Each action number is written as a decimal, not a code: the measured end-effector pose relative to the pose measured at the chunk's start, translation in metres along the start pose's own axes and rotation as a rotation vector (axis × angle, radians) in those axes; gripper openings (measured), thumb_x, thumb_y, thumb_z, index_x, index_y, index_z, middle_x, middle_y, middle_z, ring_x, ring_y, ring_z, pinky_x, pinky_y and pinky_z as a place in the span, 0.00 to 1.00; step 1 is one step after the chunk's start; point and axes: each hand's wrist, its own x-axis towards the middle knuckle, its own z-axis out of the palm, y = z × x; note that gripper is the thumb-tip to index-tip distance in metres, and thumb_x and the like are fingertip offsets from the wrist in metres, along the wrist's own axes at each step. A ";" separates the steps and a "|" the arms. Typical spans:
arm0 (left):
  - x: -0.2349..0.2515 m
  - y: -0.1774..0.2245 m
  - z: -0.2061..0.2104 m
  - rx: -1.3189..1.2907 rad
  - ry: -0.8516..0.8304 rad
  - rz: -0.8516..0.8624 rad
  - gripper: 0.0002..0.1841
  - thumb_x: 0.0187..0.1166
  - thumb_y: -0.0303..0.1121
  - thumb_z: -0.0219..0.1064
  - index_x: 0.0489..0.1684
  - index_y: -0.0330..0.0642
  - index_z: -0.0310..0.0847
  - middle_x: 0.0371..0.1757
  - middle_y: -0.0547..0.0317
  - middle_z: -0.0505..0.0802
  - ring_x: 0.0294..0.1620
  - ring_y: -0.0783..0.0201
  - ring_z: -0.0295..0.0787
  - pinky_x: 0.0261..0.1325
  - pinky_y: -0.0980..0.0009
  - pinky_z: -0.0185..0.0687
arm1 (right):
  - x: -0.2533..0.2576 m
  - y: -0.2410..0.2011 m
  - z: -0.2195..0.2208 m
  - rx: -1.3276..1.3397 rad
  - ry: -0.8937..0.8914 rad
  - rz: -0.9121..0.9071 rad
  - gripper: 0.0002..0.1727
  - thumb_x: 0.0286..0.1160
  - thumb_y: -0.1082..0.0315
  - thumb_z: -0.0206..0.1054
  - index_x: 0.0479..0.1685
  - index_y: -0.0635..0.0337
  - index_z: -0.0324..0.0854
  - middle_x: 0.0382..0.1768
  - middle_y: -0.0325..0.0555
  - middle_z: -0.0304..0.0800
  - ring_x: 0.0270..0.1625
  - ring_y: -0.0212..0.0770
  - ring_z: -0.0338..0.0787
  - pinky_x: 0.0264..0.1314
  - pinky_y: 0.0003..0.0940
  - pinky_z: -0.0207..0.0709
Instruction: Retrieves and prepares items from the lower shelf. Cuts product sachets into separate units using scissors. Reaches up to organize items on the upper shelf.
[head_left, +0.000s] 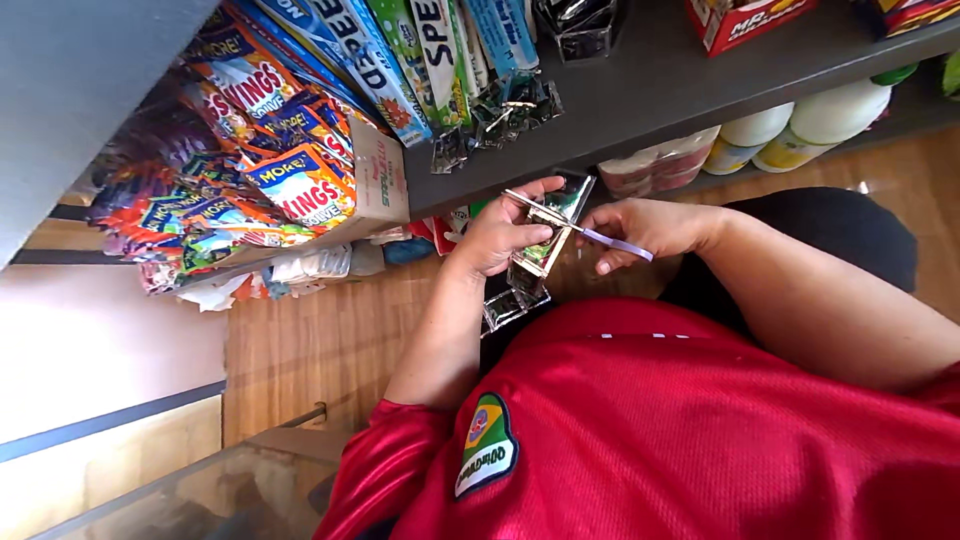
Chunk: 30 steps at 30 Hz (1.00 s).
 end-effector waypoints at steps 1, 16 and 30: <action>0.000 -0.001 0.001 0.005 -0.004 -0.008 0.37 0.61 0.16 0.69 0.79 0.36 0.70 0.59 0.60 0.91 0.53 0.70 0.91 0.58 0.71 0.88 | 0.000 0.001 0.002 -0.008 0.009 0.001 0.22 0.62 0.75 0.79 0.57 0.63 0.81 0.27 0.37 0.84 0.23 0.24 0.77 0.26 0.18 0.72; 0.007 0.019 -0.048 0.416 0.449 -0.002 0.37 0.70 0.15 0.64 0.86 0.40 0.65 0.73 0.46 0.81 0.63 0.60 0.84 0.62 0.62 0.84 | 0.001 -0.003 -0.006 0.057 0.224 -0.003 0.17 0.70 0.77 0.73 0.58 0.65 0.80 0.26 0.39 0.86 0.22 0.28 0.82 0.26 0.23 0.78; 0.033 0.023 -0.105 0.754 0.744 -0.107 0.41 0.68 0.18 0.67 0.89 0.49 0.64 0.87 0.47 0.71 0.83 0.53 0.71 0.79 0.51 0.73 | 0.010 0.004 -0.007 0.072 0.383 -0.009 0.18 0.73 0.73 0.74 0.60 0.63 0.77 0.28 0.39 0.86 0.24 0.29 0.83 0.29 0.24 0.79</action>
